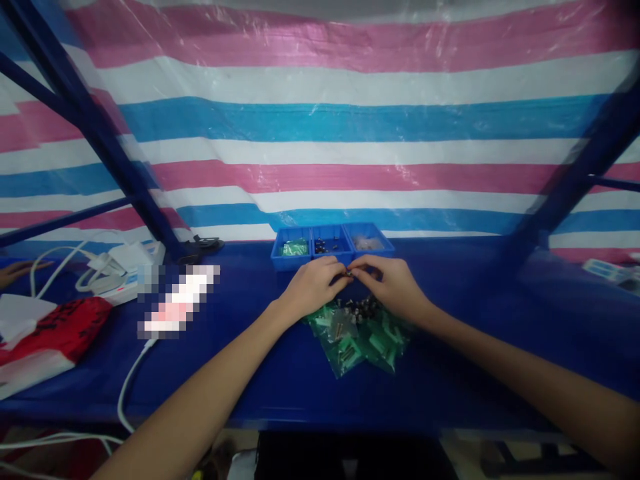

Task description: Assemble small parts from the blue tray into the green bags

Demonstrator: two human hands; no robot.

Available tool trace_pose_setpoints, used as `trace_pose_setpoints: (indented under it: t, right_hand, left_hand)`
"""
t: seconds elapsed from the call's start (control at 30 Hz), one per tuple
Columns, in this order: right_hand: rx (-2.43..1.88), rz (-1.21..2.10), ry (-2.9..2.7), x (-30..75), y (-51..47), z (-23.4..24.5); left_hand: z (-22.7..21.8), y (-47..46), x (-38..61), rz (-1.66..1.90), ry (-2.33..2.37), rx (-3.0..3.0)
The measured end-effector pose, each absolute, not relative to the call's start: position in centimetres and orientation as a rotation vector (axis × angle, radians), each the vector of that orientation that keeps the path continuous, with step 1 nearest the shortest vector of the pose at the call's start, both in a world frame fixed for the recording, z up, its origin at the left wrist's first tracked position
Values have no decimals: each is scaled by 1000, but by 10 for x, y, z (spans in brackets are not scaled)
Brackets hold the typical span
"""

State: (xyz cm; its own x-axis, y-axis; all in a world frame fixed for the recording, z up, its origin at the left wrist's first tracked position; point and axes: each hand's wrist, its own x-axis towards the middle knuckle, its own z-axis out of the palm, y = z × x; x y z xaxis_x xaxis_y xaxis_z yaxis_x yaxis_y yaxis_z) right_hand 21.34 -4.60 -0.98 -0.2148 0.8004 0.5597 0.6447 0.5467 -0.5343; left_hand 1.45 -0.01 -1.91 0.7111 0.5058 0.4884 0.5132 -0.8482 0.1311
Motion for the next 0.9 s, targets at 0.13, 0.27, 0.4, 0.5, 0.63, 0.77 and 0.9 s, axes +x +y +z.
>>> trace_pose_setpoints:
  t: [0.13,0.27,0.4,0.5,0.63,0.77,0.9]
  right_hand:
    - [-1189,253,-1942,214,-44,-11]
    - [-1190,232,-2002,215,-41,-13]
    - [-1184,324,-2006,215,-40,-14]
    - [-1191,388,-1973,215,-39,-15]
    - [-1186,504,-1919,217,-36,-17]
    - [-1160,656,-1862,221,-30,-19]
    - [-1134,696,-1863,221,-29,-19]
  left_hand:
    - [-18,0,14,-821,-863,-2881]
    - [-15,0,13,-847,-894,-2865]
    - [-14,-1,13,-864,-913,-2867]
    - [-14,-2,14,-903,-921,-2865]
    - [-12,-4,14,-984,-940,-2846]
    - [-11,-5,14,-1001,-922,-2854]
    - [-12,-5,14,-905,-902,-2868]
